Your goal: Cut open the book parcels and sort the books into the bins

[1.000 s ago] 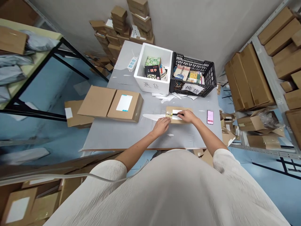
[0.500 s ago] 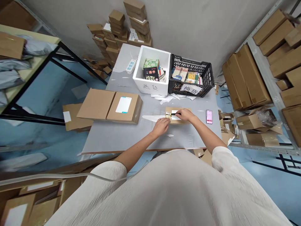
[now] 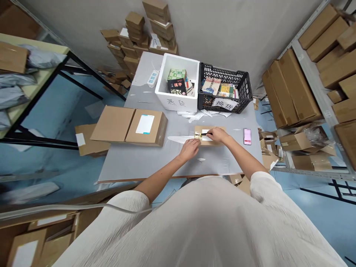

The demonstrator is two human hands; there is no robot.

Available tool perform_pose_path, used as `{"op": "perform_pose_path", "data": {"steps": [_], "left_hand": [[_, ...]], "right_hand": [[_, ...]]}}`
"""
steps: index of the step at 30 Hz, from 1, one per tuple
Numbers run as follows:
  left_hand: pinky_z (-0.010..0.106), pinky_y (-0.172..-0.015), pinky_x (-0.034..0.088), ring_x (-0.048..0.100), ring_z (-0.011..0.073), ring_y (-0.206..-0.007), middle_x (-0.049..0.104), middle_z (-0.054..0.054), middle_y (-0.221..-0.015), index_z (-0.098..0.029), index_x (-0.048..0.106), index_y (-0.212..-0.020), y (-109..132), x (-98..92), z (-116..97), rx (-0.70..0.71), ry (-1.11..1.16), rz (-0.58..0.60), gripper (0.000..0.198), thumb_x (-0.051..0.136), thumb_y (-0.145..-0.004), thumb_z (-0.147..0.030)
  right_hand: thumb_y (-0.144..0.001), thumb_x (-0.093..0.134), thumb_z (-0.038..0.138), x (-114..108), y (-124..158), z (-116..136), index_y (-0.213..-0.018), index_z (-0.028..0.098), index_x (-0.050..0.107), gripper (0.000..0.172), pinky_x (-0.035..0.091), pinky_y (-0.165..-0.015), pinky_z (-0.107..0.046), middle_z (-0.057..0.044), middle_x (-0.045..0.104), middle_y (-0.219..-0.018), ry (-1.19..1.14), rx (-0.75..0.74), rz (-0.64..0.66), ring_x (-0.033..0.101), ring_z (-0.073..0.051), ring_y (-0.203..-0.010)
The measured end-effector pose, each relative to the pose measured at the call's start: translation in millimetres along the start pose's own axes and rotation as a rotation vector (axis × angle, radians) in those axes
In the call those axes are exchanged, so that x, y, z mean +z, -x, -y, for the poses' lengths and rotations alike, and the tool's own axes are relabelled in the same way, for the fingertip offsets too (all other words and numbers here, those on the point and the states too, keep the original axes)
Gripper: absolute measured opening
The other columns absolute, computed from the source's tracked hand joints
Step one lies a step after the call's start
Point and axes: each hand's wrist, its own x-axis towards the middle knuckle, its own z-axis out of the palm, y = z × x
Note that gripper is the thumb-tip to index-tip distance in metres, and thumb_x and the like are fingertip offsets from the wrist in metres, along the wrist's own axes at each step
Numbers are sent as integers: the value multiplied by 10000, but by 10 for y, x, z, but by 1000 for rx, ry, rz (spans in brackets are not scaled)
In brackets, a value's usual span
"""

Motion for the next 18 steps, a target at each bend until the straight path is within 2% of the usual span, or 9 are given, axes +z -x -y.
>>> {"op": "perform_pose_path", "data": {"steps": [7,14,18], "left_hand": [[533,-1201,499,667,337,-1425,742,154,-1533,-232,749,-1394,-7,-43,-45,-22,-11,32,450,565,-1002,-110],[520,-1208,466,630,344,-1471,721,157,-1550,-254,684,-1518,1,-32,-104,-72,-20,46,572,603,-973,-103],[503,-1207,457,619,332,-1484,707,152,-1576,-244,682,-1501,12,-37,-125,-79,-25,54,541,579,-988,-106]], "right_hand": [[-1182,523,421,30,-21,16,-1330,243,872,419,449,-842,-296,-120,869,-1295,14,12,3,767,-273,-1172],[-1174,528,426,68,-24,-91,-1340,256,876,422,470,-854,-301,-104,876,-1286,-16,-22,-19,773,-274,-1164],[-1156,546,430,76,-25,-174,-1375,264,872,426,486,-880,-306,-95,877,-1307,-36,-21,-23,772,-278,-1175]]}}
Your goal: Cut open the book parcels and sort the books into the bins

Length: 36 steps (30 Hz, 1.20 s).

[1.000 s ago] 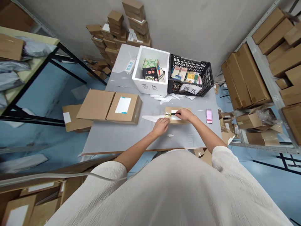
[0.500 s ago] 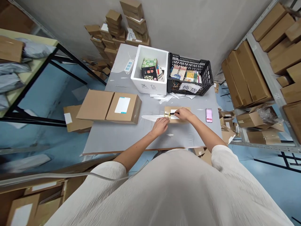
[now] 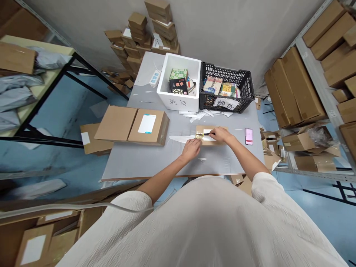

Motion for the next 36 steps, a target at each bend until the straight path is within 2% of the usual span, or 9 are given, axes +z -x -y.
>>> {"op": "perform_pose_path", "data": {"steps": [8,12,17,20,25,31,36], "left_hand": [[493,-1192,459,615,339,-1463,717,164,-1532,-222,699,-1450,-10,-10,-28,-20,-29,-1,464,550,-1020,-131],[507,-1163,459,627,362,-1402,729,169,-1484,-246,652,-1550,-52,-2,-69,-56,-67,-4,522,563,-1041,-176],[517,-1103,461,635,380,-1338,729,191,-1434,-241,626,-1604,-120,-4,-106,-107,-97,-1,496,471,-1135,-279],[523,-1077,462,637,384,-1308,731,194,-1407,-240,650,-1576,-138,-10,-104,-111,-116,7,481,432,-1150,-293],[516,-1072,463,638,381,-1295,730,193,-1392,-228,658,-1558,-149,-12,-93,-123,-130,16,469,444,-1146,-290],[527,-1087,472,632,389,-1308,723,198,-1388,-226,668,-1529,-152,-5,-82,-151,-127,18,446,453,-1143,-282],[547,-1119,485,623,391,-1346,696,198,-1445,-242,666,-1507,-193,6,-101,-178,-117,8,449,489,-1095,-228]], "right_hand": [[-1129,528,411,-101,211,-231,-1289,263,901,432,446,-801,-325,-90,887,-1166,-63,58,18,758,-267,-1035],[-1114,538,406,-88,280,-322,-1280,278,903,421,445,-817,-321,-85,885,-1184,-52,55,8,759,-268,-1055],[-1117,546,411,-23,334,-482,-1258,280,899,401,452,-816,-323,-96,879,-1199,-20,82,-3,762,-283,-1072],[-1109,579,431,16,406,-684,-1252,288,903,382,459,-794,-319,-94,882,-1191,-14,122,-7,766,-288,-1054],[-1109,578,433,68,589,-1082,-1367,282,880,425,466,-778,-306,-81,893,-1185,-31,142,-35,770,-272,-1036],[-1098,595,438,63,752,-1428,-1301,276,907,406,458,-772,-312,-90,890,-1025,-31,182,-38,764,-266,-947],[-1062,643,444,69,919,-1713,-1243,274,927,377,482,-785,-309,-100,884,-1045,-56,284,-61,767,-286,-996]]}}
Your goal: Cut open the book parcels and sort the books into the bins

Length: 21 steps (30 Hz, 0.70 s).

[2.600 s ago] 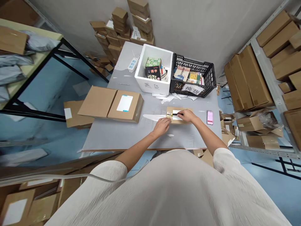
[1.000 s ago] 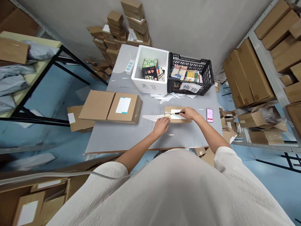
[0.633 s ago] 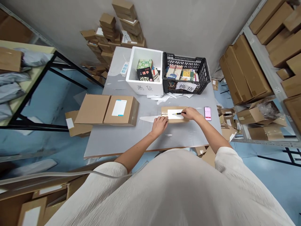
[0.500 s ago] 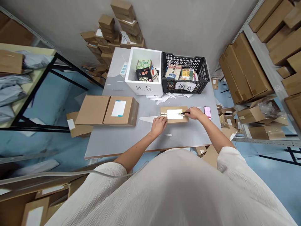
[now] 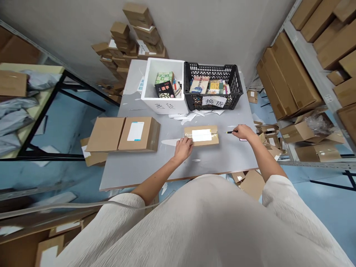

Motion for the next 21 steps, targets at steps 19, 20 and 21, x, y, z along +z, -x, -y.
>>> {"op": "perform_pose_path", "data": {"steps": [19,20,21], "left_hand": [[564,-1218,407,579,430,-1409,657,208,-1459,-195,650,-1374,-880,81,-633,121,-68,202,598,922,-859,-332],[564,-1216,401,569,431,-1421,651,204,-1465,-198,637,-1373,-883,75,-638,117,-70,218,622,938,-847,-339],[560,-1211,399,559,430,-1431,644,202,-1470,-199,622,-1374,-882,70,-646,113,-74,234,645,949,-838,-345]], "right_hand": [[-1063,696,537,638,-75,-206,-1166,192,779,370,558,-712,-262,-64,809,-957,-738,-23,-10,698,-156,-701],[-1060,695,564,662,-94,-217,-1151,193,781,391,560,-719,-266,-67,811,-961,-742,-30,-12,700,-158,-707],[-1054,694,588,684,-113,-228,-1137,195,786,412,562,-728,-271,-69,813,-962,-749,-42,-9,703,-162,-715]]}}
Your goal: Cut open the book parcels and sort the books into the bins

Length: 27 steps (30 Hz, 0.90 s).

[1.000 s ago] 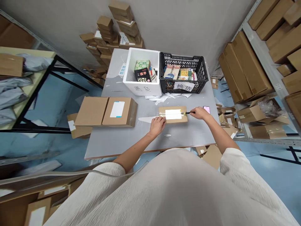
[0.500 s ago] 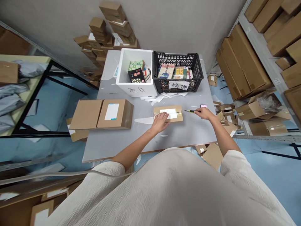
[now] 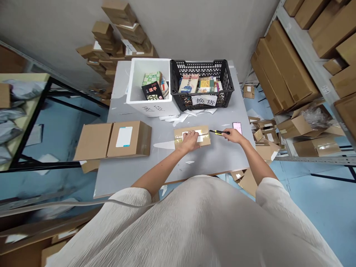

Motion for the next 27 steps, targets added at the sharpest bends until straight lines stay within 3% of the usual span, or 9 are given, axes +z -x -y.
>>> {"op": "perform_pose_path", "data": {"steps": [7,14,19,23,27], "left_hand": [[509,-1201,398,521,394,-1455,585,185,-1533,-249,563,-1417,33,24,-84,-66,-72,29,710,970,-847,-367],[516,-1224,375,526,394,-1427,599,168,-1479,-249,561,-1424,51,42,-101,-48,-79,5,724,969,-832,-331],[523,-1241,374,546,396,-1420,612,183,-1484,-231,562,-1427,66,55,-95,-36,-86,-6,716,960,-838,-315],[522,-1232,391,558,397,-1414,617,178,-1490,-237,564,-1424,67,62,-87,-41,-71,-4,712,961,-838,-311],[528,-1234,389,540,402,-1450,616,173,-1494,-250,560,-1412,52,71,-79,-65,-46,-5,714,969,-830,-299]], "right_hand": [[-971,714,620,-29,-141,-126,-1046,207,879,451,548,-763,-320,-45,821,-877,46,-143,36,716,-227,-800],[-1024,733,445,-52,-323,-104,-1244,249,902,339,580,-908,-376,-86,887,-1149,244,-237,1,790,-306,-1004],[-1105,634,429,-10,-513,-66,-1319,254,872,365,552,-937,-382,-128,861,-1262,462,-303,4,776,-337,-1111],[-1097,628,495,52,-570,-143,-1303,258,868,396,548,-926,-380,-111,861,-1154,393,-309,30,746,-321,-1049],[-1068,620,541,123,-510,-297,-1256,222,868,446,537,-850,-350,-68,838,-1011,212,-229,137,695,-267,-906]]}}
